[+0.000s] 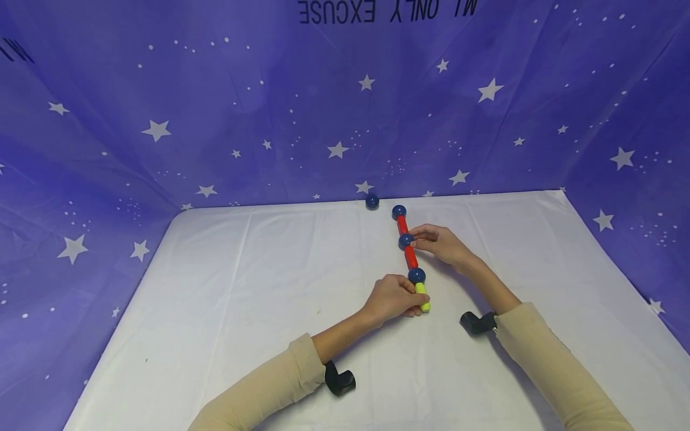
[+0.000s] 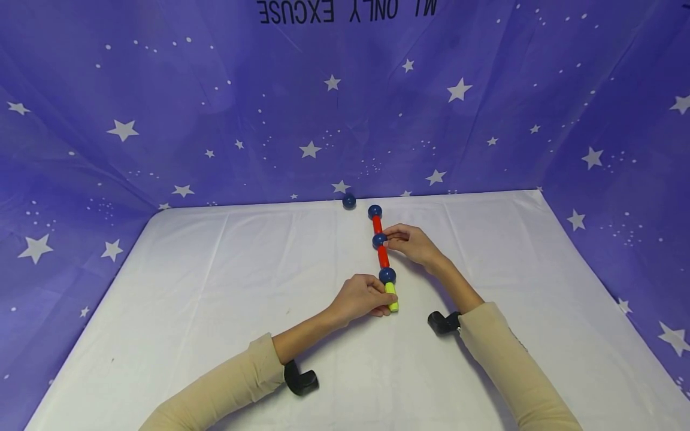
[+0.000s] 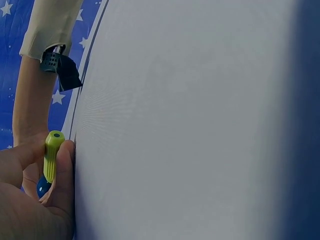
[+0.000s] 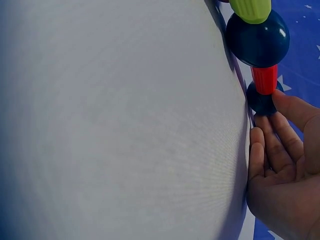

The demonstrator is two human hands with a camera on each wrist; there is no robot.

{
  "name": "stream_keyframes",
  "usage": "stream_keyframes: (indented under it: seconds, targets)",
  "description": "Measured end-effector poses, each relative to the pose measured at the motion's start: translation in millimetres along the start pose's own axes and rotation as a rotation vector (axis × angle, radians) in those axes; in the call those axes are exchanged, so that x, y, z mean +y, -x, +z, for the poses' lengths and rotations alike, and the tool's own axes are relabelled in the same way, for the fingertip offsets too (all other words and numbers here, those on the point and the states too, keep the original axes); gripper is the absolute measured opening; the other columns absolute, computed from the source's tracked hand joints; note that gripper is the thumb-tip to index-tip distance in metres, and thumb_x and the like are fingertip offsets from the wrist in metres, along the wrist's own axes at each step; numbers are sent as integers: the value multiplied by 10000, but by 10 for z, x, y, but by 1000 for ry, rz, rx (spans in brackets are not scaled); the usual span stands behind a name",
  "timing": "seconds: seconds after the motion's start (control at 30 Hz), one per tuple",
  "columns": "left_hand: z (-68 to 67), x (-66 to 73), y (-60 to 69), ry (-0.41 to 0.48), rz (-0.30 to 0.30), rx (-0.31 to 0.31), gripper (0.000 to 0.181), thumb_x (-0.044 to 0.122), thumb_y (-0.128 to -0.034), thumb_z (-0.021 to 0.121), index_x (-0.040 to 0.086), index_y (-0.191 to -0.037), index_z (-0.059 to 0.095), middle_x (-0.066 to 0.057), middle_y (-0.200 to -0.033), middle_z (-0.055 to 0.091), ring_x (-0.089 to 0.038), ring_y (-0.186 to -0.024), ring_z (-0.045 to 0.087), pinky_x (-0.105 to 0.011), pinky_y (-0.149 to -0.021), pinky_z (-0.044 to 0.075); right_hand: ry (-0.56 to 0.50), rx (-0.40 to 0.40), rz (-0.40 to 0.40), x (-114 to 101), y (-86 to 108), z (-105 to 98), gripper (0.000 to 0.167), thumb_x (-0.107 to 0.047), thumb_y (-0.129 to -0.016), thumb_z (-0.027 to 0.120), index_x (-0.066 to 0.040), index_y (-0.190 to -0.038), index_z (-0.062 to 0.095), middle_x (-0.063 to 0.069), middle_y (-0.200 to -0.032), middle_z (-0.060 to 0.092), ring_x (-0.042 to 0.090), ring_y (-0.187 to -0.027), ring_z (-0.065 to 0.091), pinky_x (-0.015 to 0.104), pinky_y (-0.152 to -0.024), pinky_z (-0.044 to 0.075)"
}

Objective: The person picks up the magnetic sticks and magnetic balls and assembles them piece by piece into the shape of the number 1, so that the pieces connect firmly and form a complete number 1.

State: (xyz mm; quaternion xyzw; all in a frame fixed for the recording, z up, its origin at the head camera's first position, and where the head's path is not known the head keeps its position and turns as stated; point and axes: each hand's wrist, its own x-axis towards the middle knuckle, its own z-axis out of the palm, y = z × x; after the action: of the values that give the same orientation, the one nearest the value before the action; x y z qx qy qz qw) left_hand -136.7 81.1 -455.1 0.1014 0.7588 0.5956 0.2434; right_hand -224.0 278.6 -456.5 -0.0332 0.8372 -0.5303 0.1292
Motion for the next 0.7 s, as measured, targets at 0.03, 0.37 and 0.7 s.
stream_keyframes:
  seconds: [0.03,0.37,0.7]
  targets:
    - [-2,3,2,3,-1,-2,168,114,-862,795,22,-831,658,-20,-662,690,-143,-574,690,-236,-562,559,0,0,0,-4,2,0,371,-192,-952,703,-34,-1279,628,169,-1229,660,338,-1189,572,548,-1076,365]
    - [-4,18,9,9,-9,-2,172,107,-859,797,19,-825,654,-25,-662,687,-140,-571,688,-236,-561,560,-4,-3,-6,-8,6,0,371,-180,-954,699,-24,-1281,621,176,-1228,658,338,-1183,578,541,-1080,364]
    - [-9,16,8,12,-11,-1,180,111,-856,799,24,-815,648,-37,-657,691,-148,-573,692,-242,-564,563,-13,-9,-8,-6,3,-2,375,-179,-948,707,-23,-1278,624,172,-1216,663,331,-1176,580,529,-1072,376]
